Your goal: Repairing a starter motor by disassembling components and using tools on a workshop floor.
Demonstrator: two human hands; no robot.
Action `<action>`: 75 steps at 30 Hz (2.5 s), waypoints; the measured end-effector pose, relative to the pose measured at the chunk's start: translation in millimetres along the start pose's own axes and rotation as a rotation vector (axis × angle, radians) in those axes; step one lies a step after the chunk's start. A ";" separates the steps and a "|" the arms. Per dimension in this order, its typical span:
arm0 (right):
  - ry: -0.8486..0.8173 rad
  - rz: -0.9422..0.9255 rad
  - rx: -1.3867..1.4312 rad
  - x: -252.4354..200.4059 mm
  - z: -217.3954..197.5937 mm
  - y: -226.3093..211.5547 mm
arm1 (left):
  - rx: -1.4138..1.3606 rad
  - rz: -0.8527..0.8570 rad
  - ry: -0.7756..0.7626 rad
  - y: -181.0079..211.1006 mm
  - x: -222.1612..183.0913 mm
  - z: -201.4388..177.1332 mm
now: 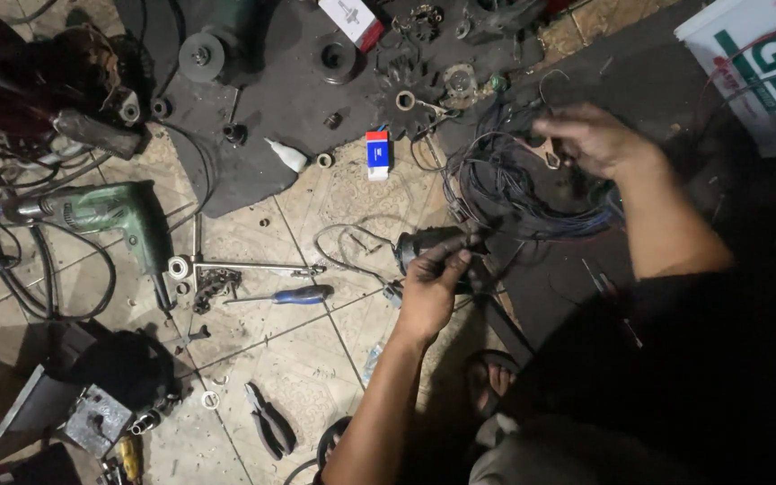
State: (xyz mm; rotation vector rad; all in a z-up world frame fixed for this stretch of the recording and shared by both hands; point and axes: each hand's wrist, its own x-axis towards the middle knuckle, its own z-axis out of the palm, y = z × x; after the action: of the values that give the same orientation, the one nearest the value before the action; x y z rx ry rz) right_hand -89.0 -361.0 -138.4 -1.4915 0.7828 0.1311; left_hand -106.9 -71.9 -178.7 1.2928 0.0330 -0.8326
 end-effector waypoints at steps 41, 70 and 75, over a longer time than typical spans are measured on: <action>-0.192 -0.249 0.428 -26.4 45.4 15.7 | 0.185 -0.014 0.039 35.0 -9.2 35.4; 0.015 -0.214 -1.371 116.9 142.5 66.7 | 0.425 0.413 0.611 -8.6 -13.4 -147.1; 0.194 -0.827 -1.036 144.5 76.7 116.2 | 0.913 -0.254 0.371 -27.3 -26.1 -112.5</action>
State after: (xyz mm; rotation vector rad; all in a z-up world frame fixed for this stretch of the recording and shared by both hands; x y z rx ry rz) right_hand -12.9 -331.5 -321.6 -2.7314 0.1411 -0.2857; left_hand -93.7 36.7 -224.8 2.3341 0.1238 -0.8362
